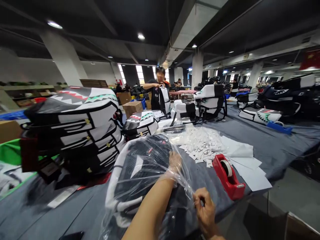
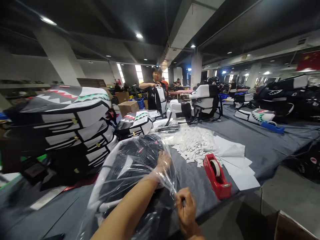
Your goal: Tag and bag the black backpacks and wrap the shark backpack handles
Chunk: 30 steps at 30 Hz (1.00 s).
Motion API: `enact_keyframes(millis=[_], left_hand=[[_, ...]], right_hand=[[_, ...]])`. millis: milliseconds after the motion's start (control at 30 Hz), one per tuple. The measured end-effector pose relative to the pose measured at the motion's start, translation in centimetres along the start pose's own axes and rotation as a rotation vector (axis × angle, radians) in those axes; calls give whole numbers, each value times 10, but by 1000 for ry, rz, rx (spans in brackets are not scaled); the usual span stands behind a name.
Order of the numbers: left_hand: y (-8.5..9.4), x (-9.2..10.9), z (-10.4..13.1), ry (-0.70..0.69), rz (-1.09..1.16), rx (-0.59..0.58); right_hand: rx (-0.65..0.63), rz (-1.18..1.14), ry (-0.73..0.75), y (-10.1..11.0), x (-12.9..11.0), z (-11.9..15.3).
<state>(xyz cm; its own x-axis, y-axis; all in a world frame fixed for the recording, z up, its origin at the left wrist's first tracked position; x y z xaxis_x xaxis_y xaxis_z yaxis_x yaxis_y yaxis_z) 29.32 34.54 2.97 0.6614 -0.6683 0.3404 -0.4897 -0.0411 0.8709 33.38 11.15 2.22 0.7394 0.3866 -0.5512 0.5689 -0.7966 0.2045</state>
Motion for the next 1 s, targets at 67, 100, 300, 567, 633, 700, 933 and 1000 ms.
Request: enact_keyframes(millis=[67, 100, 300, 567, 633, 700, 933, 1000], left_hand=[[1, -4, 4, 47, -58, 28], [2, -2, 10, 53, -83, 39], [9, 50, 148, -357, -62, 164], [115, -4, 353, -45, -288, 673], [131, -54, 369, 293, -311, 653], [140, -99, 395, 548, -245, 704], [125, -124, 469, 839, 127, 925], [123, -116, 471, 874, 213, 1004]], right_hand=[[-42, 80, -26, -5, 11, 8], [-58, 116, -83, -8, 20, 10], [-306, -102, -613, -35, 79, 43], [-423, 78, -560, 13, 60, 70], [-417, 86, -585, 16, 60, 66], [-447, 122, -560, 16, 60, 60], [-477, 365, -441, 40, 75, 34], [-512, 387, -403, 39, 72, 33]])
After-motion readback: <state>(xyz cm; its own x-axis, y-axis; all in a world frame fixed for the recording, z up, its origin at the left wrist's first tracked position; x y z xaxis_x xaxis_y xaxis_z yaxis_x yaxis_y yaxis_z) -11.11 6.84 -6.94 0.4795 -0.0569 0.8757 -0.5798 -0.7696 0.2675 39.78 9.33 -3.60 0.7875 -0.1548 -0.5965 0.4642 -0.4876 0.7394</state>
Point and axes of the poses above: each hand's wrist, its own z-axis away from the middle knuckle, its own y-axis out of the back of the hand, x = y × z, the point moved 7 cm from there along -z, towards the middle knuckle, and after that the axes turned 10 degrees about z, right-handed, at the moved point
